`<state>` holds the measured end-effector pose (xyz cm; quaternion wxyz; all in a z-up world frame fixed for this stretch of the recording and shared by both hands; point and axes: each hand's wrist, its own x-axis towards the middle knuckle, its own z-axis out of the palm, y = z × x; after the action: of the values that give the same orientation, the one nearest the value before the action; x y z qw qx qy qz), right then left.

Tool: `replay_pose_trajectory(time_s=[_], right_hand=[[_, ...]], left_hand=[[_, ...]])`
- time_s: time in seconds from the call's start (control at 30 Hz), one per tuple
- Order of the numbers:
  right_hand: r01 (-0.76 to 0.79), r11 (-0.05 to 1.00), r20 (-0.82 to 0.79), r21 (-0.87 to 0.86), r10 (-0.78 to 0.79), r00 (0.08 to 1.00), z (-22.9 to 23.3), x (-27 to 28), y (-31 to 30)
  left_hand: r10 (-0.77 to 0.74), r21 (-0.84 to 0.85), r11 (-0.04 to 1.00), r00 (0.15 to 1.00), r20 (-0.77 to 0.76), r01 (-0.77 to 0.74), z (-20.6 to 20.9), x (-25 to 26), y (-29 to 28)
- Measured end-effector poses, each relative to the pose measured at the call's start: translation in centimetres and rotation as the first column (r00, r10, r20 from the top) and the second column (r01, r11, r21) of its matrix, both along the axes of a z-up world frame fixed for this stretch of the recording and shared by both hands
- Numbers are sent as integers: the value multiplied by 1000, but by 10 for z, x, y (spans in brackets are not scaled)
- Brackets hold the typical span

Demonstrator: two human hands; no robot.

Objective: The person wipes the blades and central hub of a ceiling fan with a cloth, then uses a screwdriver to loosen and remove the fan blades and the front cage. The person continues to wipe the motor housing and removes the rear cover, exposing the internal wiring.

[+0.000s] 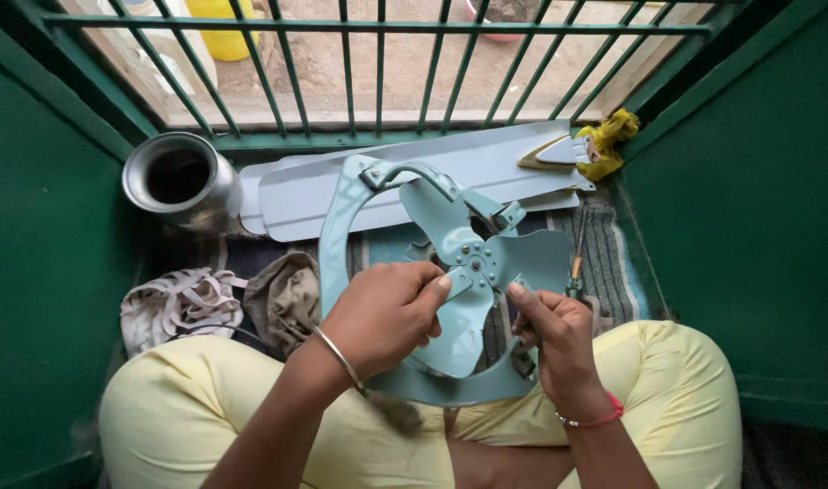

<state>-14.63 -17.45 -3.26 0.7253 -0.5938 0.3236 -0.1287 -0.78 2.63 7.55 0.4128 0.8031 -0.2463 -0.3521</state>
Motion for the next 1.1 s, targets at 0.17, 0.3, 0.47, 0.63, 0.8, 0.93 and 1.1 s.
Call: replay_pose_trajectory(time_s=[0.17, 0.3, 0.47, 0.63, 0.8, 0.93, 1.1], right_hand=[[163, 983, 104, -86, -153, 983, -3, -3, 16], [326, 945, 201, -6, -318, 927, -7, 2, 15], [485, 874, 281, 14, -469, 837, 7, 14, 14], [312, 882, 164, -353, -270, 949, 53, -4, 12], [239, 831, 75, -502, -233, 970, 88, -13, 22], [311, 904, 164, -292, -273, 948, 96, 3, 15], [377, 915, 195, -142, -347, 917, 103, 20, -8]], left_hand=[[-39, 25, 999, 933, 358, 32, -9, 4, 1], [93, -194, 981, 887, 452, -4, -14, -5, -9], [77, -232, 971, 859, 507, 50, 6, -12, -10], [-126, -103, 987, 991, -40, 122, 31, -8, 13], [-279, -344, 929, 872, -401, 138, 24, 6, 23], [-169, -582, 812, 945, -279, -27, 12, 12, 18], [553, -671, 736, 649, 522, -87, 19, 8, 28]])
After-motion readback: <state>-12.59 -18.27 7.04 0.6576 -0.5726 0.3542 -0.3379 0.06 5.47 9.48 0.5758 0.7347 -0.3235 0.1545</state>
